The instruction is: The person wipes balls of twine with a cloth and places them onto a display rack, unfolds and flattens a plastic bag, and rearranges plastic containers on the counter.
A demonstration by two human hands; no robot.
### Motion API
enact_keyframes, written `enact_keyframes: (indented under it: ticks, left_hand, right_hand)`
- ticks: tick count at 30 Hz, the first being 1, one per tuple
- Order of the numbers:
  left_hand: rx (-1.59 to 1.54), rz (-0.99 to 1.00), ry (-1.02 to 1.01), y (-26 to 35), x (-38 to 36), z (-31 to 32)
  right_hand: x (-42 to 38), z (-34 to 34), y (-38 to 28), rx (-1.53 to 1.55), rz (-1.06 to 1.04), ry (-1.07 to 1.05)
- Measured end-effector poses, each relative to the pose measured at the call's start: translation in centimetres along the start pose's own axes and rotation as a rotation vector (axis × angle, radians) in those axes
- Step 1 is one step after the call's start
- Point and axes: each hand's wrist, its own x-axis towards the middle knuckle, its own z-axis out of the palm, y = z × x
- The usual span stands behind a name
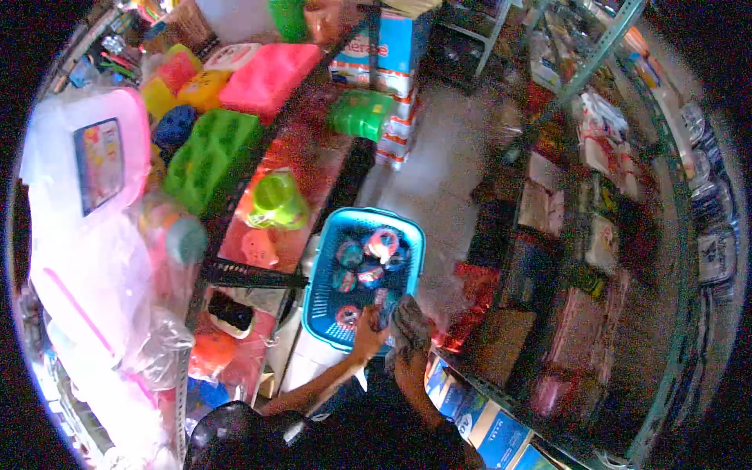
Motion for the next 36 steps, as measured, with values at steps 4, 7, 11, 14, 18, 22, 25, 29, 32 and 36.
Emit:
enact_keyframes:
  ticks: [4,7,11,14,18,22,25,29,32,36]
  left_hand:
    - [-0.246,0.090,-0.011,7.8,-3.9,-4.7]
    - [-0.231,0.170,-0.076,10.7,-4.9,-8.2]
    - [-0.597,0.153,-0.069,12.5,-6.3,-9.9]
    - [-0.276,0.293,0.400,13.9,-7.3,-12.1]
    - [-0.051,0.208,0.276,13.0,-10.8,-16.3]
    - [0.132,0.584,0.333,12.8,-15.0,-17.2]
    - [-0.329,0.332,0.476,12.3,-18.1,-21.1]
    - [-0.565,0.342,0.229,15.3,-25.4,-25.9]
    - [-0.020,0.547,0.596,16.3,-29.9,-27.9]
    - [-0.195,0.502,0.694,16.5,-36.6,-29.5]
  right_hand:
    - [2.2,-1.5,-8.8,0.240,-0.043,-0.065]
    - [3.8,-2.4,-8.8,0.724,0.358,-0.293]
    - [1.7,-4.5,-15.2,1.166,0.654,-0.546]
    - [-0.3,-1.9,-15.6,1.339,0.523,-0.454]
    - [-2.6,0.1,-15.4,1.376,0.553,-0.574]
    - [-4.2,3.9,-16.6,1.108,0.314,-0.488]
    - [-7.9,3.9,-17.8,0.973,0.462,-0.791]
    - [-14.6,5.5,-20.3,1.242,0.447,-0.928]
    - [-18.3,3.4,-26.5,1.261,0.325,-1.305]
    - [-21.2,6.3,-22.3,1.082,-0.070,-0.990]
